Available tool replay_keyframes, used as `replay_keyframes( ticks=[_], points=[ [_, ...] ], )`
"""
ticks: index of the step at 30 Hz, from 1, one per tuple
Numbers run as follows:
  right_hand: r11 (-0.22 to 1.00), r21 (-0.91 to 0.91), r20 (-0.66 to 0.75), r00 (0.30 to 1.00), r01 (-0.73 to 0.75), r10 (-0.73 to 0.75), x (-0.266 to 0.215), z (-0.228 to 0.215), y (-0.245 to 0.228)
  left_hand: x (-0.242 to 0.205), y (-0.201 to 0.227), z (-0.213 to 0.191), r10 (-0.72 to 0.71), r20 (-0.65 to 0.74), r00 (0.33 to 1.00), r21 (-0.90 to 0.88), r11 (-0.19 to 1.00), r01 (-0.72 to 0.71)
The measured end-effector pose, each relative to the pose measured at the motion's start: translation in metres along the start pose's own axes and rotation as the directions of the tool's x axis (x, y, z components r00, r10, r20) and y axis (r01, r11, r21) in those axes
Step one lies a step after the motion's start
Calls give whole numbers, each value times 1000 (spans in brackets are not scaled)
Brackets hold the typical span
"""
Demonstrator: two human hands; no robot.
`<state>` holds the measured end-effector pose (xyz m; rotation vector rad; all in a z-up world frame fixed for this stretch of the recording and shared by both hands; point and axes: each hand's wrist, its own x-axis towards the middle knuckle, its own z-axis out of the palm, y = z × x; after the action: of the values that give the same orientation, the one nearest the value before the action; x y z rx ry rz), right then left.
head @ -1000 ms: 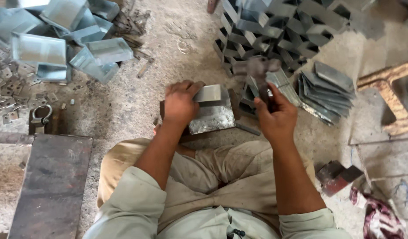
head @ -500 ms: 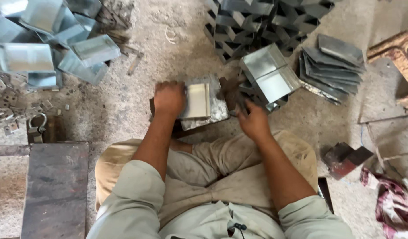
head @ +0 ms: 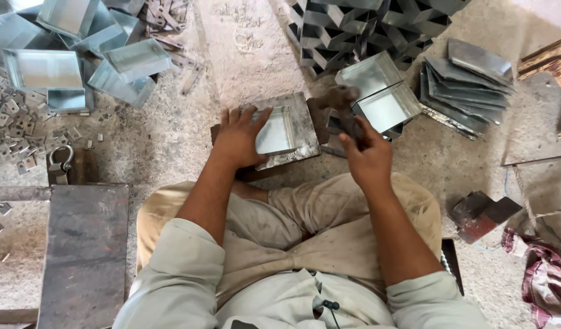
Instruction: The person sits on the floor and repeatedly hammers a small rectangular metal piece placed on a metal block. They adjust the piece's position frequently and stack the finished items to the side.
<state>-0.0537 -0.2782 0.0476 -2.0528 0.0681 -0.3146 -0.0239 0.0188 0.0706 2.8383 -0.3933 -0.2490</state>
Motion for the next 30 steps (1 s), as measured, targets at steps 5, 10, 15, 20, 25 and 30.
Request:
replay_keyframes(
  ticks=[5, 10, 15, 20, 25, 30],
  points=[
    [799, 355, -380, 856, 486, -351, -6, -44, -45, -3, -30, -12, -75, 250, 965, -487, 852, 193],
    [557, 336, -639, 619, 759, -458, -1, -128, -81, 14, -85, 28, 14, 352, 936, -748, 605, 273],
    [525, 392, -668, 626, 756, -403, -1, -91, -63, 23, -105, 45, 69, 327, 942, -783, 578, 230],
    [865, -173, 248, 871, 471, -425, -18, 18, -36, 17, -97, 37, 106, 274, 956, -805, 569, 168],
    [994, -14, 76, 991, 109, -107, -6, 6, -28, 1, -60, 1, -55, 330, 942, -678, 681, 277],
    [987, 153, 89, 995, -47, 34, 13, 0, 26, -8, -7, -21, -48, 247, 968, -263, 958, 115]
  ],
)
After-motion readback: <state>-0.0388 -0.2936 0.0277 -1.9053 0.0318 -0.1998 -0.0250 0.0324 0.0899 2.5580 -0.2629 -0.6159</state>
